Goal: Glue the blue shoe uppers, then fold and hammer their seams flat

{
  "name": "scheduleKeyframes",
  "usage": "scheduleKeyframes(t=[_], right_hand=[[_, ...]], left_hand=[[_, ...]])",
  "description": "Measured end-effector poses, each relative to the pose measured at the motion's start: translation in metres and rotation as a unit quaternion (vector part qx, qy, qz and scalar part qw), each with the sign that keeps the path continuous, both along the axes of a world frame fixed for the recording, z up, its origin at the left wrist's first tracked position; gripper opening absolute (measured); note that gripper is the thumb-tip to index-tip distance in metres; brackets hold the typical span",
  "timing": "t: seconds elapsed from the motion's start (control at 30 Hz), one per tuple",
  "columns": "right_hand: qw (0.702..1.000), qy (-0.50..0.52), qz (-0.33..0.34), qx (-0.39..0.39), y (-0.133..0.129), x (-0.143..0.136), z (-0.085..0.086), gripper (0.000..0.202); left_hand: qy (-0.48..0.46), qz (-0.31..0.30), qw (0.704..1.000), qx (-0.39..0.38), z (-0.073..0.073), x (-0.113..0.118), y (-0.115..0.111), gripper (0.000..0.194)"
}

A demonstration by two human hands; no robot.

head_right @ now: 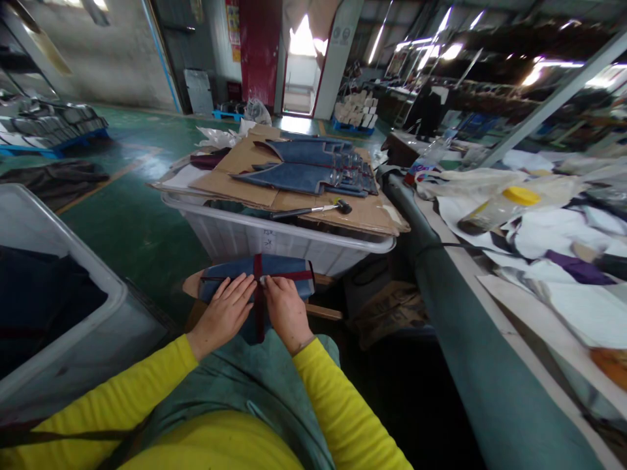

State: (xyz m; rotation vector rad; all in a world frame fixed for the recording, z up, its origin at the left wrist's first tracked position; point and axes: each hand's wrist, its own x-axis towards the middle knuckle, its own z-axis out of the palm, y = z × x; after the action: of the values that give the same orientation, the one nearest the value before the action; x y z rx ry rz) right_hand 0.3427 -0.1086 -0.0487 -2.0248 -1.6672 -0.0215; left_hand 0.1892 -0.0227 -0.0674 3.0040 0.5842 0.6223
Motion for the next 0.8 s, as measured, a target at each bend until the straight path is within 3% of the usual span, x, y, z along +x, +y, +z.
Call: scheduleKeyframes(t=[0.17, 0.33, 0.43, 0.6, 0.7, 0.8], right_hand=[[0.999, 0.022, 0.03, -0.01, 0.0, 0.006, 0.003, 0.032], [0.996, 0.015, 0.063, -0.057, 0.005, 0.013, 0.017, 0.029], [0.993, -0.007, 0.087, -0.084, 0.008, 0.016, 0.025, 0.027], [0.989, -0.01, 0.105, -0.102, 0.012, 0.022, 0.031, 0.025], [0.986, 0.015, 0.122, -0.11, 0.015, 0.026, 0.032, 0.024], [0.986, 0.015, 0.121, -0.118, 0.018, 0.025, 0.032, 0.024]], left_hand=[[0.025, 0.001, 1.0, 0.013, -0.007, -0.01, -0.005, 0.047], [0.022, 0.004, 1.0, 0.007, -0.008, -0.014, -0.006, 0.046], [0.003, 0.02, 1.0, -0.008, -0.003, -0.011, -0.007, 0.042], [-0.008, 0.082, 0.996, -0.038, 0.018, 0.008, -0.003, 0.031], [0.0, 0.069, 0.997, -0.045, 0.024, 0.015, 0.001, 0.025], [-0.013, 0.037, 0.998, -0.041, 0.018, 0.014, 0.005, 0.029]])
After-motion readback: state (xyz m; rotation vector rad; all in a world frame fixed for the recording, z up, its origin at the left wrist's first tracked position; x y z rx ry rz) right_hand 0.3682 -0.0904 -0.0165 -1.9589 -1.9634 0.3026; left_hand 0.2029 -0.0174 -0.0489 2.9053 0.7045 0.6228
